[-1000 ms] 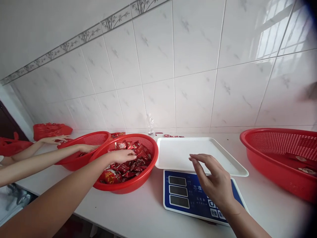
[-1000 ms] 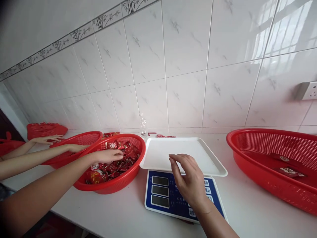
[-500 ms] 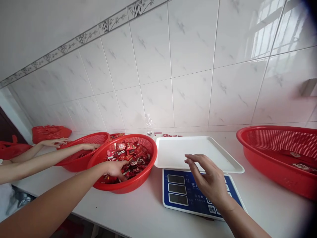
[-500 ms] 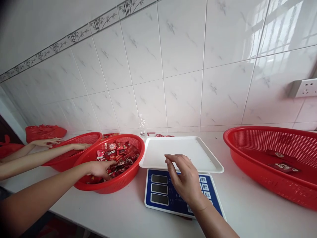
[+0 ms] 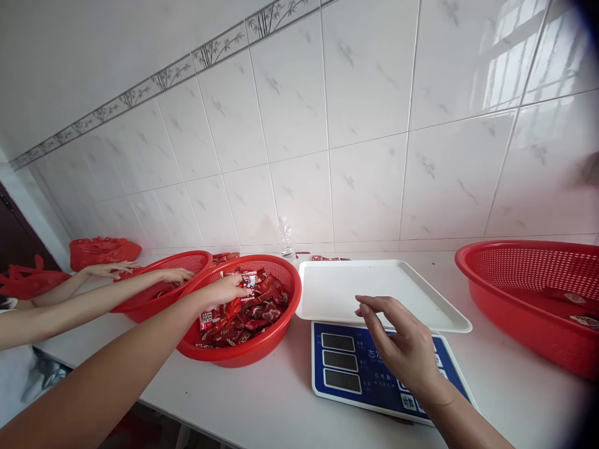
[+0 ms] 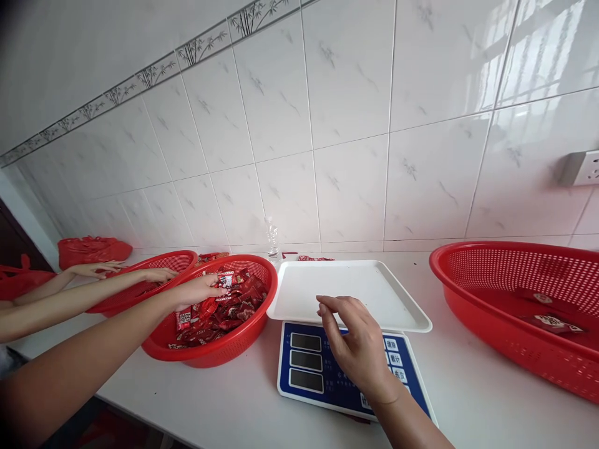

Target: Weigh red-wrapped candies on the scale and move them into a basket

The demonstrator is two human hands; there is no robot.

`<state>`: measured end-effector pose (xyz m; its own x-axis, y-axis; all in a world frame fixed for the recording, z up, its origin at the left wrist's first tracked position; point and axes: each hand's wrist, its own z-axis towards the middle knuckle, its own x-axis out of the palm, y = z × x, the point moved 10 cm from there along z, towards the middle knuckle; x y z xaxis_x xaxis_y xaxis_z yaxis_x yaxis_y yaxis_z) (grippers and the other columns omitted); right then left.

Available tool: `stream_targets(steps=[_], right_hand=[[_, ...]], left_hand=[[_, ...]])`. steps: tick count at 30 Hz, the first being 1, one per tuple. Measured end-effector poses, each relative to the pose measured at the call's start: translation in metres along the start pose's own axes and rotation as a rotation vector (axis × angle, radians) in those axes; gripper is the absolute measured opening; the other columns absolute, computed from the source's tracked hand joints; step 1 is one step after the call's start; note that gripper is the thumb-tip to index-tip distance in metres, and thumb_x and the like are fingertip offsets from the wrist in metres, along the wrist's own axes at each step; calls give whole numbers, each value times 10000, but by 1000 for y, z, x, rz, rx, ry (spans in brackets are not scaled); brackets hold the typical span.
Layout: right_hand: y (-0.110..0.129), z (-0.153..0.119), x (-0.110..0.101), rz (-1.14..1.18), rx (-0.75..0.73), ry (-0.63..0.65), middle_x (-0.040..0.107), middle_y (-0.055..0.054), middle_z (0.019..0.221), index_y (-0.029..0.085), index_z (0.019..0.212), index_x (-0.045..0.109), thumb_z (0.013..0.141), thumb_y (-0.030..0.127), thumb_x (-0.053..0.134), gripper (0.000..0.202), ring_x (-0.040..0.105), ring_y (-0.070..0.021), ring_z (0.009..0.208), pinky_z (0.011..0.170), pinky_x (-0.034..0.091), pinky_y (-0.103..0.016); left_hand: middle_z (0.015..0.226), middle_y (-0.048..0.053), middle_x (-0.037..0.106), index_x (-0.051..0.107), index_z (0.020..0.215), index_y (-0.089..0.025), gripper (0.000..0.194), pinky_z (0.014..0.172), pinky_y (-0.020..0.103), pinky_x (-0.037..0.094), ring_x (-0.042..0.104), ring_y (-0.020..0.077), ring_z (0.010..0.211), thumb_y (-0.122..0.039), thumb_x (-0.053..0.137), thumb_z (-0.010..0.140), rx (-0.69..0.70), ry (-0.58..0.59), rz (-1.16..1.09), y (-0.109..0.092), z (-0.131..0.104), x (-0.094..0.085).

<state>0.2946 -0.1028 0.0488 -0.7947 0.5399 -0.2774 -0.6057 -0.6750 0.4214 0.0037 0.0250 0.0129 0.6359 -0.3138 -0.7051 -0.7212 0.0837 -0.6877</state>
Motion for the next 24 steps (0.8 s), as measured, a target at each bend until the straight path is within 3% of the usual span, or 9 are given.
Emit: stream_targets(steps=[8, 10, 13, 15, 17, 19, 21, 24], right_hand=[[-1, -1, 3, 5, -15, 16, 632, -36, 735, 225, 944, 579, 845, 237, 468, 149, 610, -169, 668, 583, 511, -300], [0, -2, 4, 1, -31, 21, 631, -35, 743, 223, 955, 574, 846, 225, 469, 152, 609, -162, 670, 584, 509, -292], [1, -2, 7, -2, -44, 36, 633, -35, 753, 222, 962, 574, 844, 219, 473, 156, 608, -155, 670, 581, 507, -282], [0, -2, 9, -10, -41, 46, 635, -33, 750, 223, 956, 576, 844, 224, 473, 153, 607, -156, 672, 582, 508, -282], [-1, -2, 13, -28, -41, 71, 637, -30, 739, 228, 946, 583, 845, 234, 472, 149, 606, -159, 681, 585, 510, -284], [-4, -2, 18, -50, -29, 116, 646, -40, 781, 235, 975, 585, 848, 247, 469, 172, 611, -168, 727, 565, 511, -275], [-9, -1, 19, -60, 16, 132, 629, -77, 979, 240, 1099, 544, 850, 264, 466, 262, 612, -177, 805, 500, 503, -249], [-18, 1, 12, -41, 98, 80, 469, -127, 1249, 243, 1256, 418, 844, 285, 472, 418, 602, -183, 873, 380, 458, -210]], left_hand=[[1057, 37, 634, 572, 1073, -196, 456, 821, 301, 415, 552, 243, 991, -435, 567, 685, -10, 10, 254, 5, 5, 0], [1149, 45, 589, 516, 1173, -218, 574, 850, 302, 403, 530, 253, 1043, -445, 604, 653, 30, 102, 332, 3, 5, 15], [1336, 46, 434, 370, 1317, -285, 801, 904, 326, 375, 455, 287, 1150, -459, 659, 592, 66, 296, 433, -1, 4, 50], [1391, 57, 351, 332, 1340, -314, 838, 899, 371, 377, 444, 322, 1155, -457, 658, 582, 43, 344, 506, -1, 6, 67], [1377, 78, 360, 372, 1319, -311, 786, 868, 397, 391, 473, 339, 1115, -453, 639, 594, 18, 325, 560, -2, 12, 74], [1271, 85, 480, 476, 1236, -279, 652, 824, 379, 413, 530, 316, 1032, -446, 612, 621, 22, 293, 552, -4, 18, 75], [1097, 60, 597, 579, 1068, -243, 454, 774, 335, 429, 572, 273, 936, -426, 586, 652, 53, 263, 503, -7, 23, 70], [905, 19, 644, 595, 854, -213, 255, 701, 278, 427, 586, 216, 819, -400, 558, 685, 85, 198, 435, -4, 27, 53]])
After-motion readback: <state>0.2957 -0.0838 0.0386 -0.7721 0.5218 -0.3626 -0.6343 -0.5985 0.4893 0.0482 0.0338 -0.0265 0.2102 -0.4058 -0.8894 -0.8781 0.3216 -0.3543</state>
